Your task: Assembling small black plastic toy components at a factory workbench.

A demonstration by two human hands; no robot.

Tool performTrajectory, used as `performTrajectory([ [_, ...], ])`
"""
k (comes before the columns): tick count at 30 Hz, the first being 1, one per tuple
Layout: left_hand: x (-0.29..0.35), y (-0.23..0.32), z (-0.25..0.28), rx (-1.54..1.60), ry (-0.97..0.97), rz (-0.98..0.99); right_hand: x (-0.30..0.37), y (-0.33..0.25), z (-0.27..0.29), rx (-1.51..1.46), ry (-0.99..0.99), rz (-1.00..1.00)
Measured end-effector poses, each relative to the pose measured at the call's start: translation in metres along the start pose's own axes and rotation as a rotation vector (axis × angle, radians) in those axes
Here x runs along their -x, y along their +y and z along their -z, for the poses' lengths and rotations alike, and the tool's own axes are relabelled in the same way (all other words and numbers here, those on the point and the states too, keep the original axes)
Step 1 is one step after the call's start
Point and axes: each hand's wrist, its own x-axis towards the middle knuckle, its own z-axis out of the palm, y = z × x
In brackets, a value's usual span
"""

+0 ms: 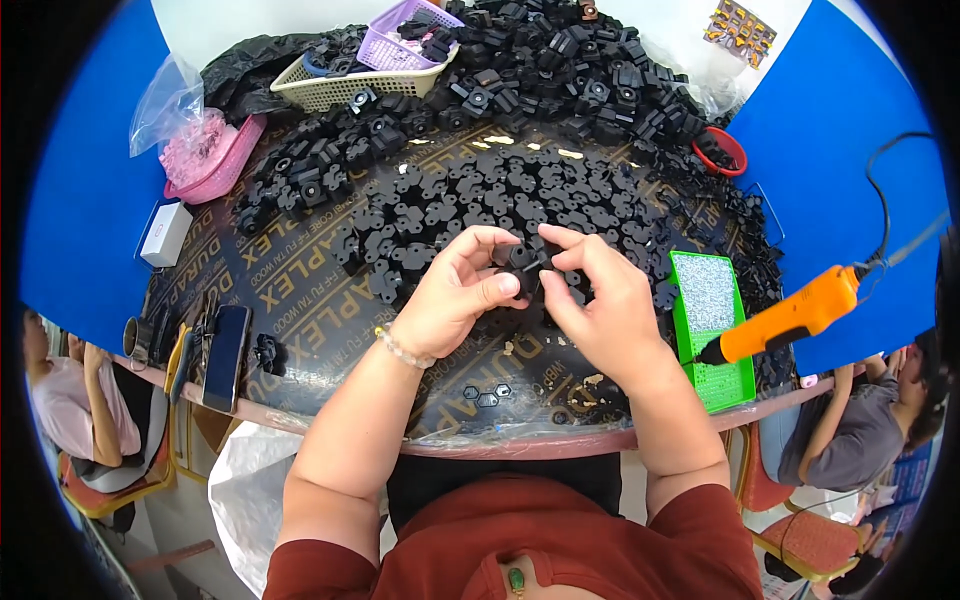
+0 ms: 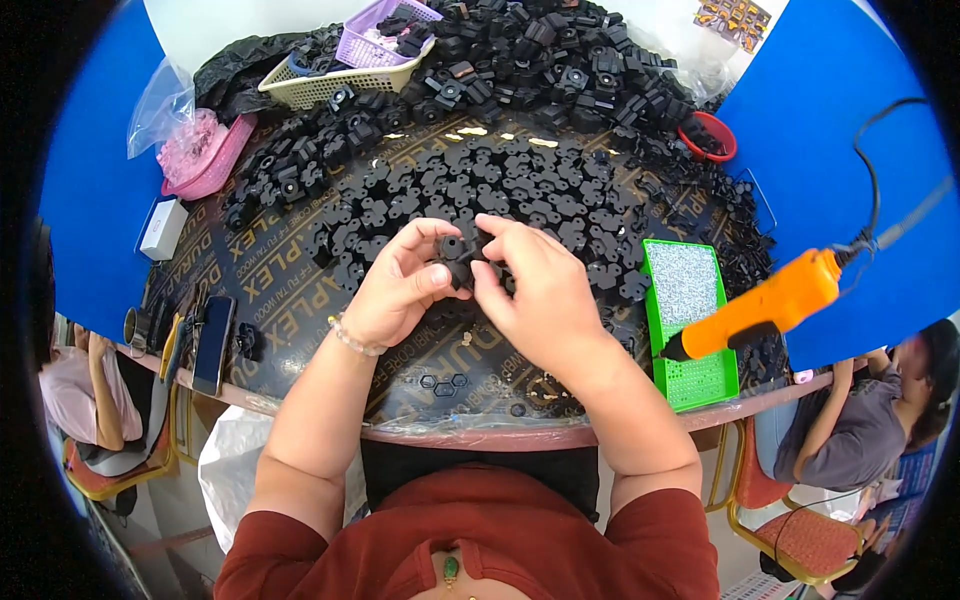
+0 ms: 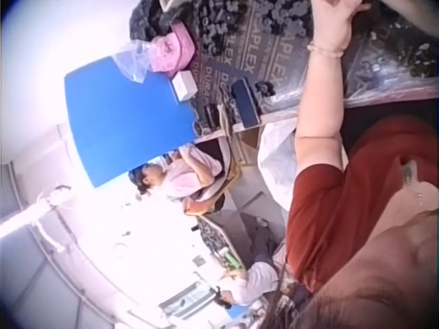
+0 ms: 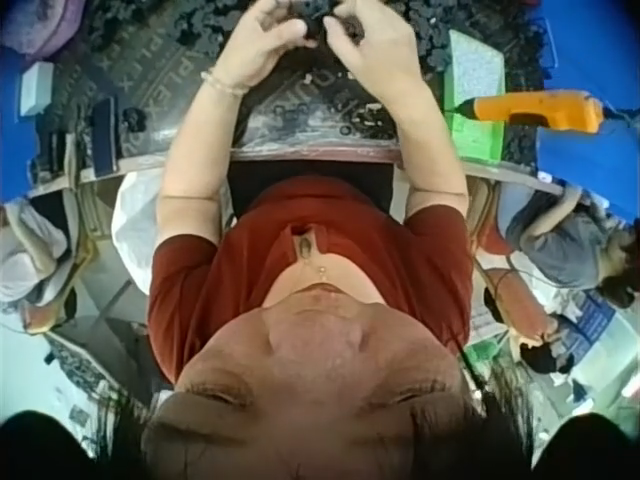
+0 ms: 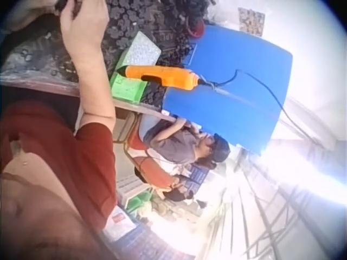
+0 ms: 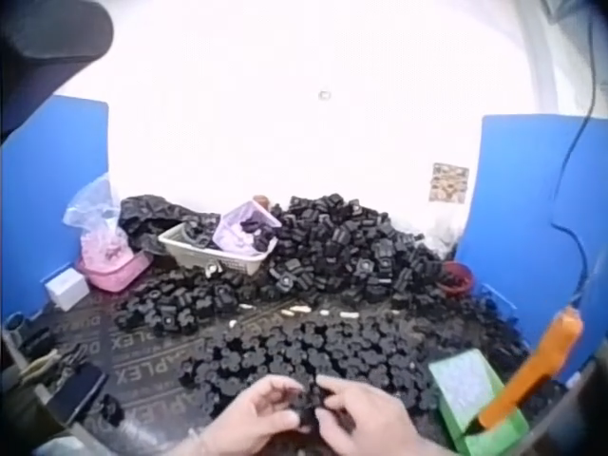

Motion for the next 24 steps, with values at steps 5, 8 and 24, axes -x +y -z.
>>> performTrajectory([
  [5, 0.001, 0.001, 0.003, 0.03, -0.021, 0.061, 0.005, 0.012, 0.015, -0.191, -0.107, 0.013],
  [8, 0.002, 0.001, 0.001, 0.029, -0.048, 0.085, 0.011, 0.01, 0.016, -0.434, -0.113, -0.197],
  [24, 0.001, -0.006, -0.002, -0.19, 0.089, -0.018, 0.016, 0.013, 0.002, -0.468, 0.061, -0.275],
])
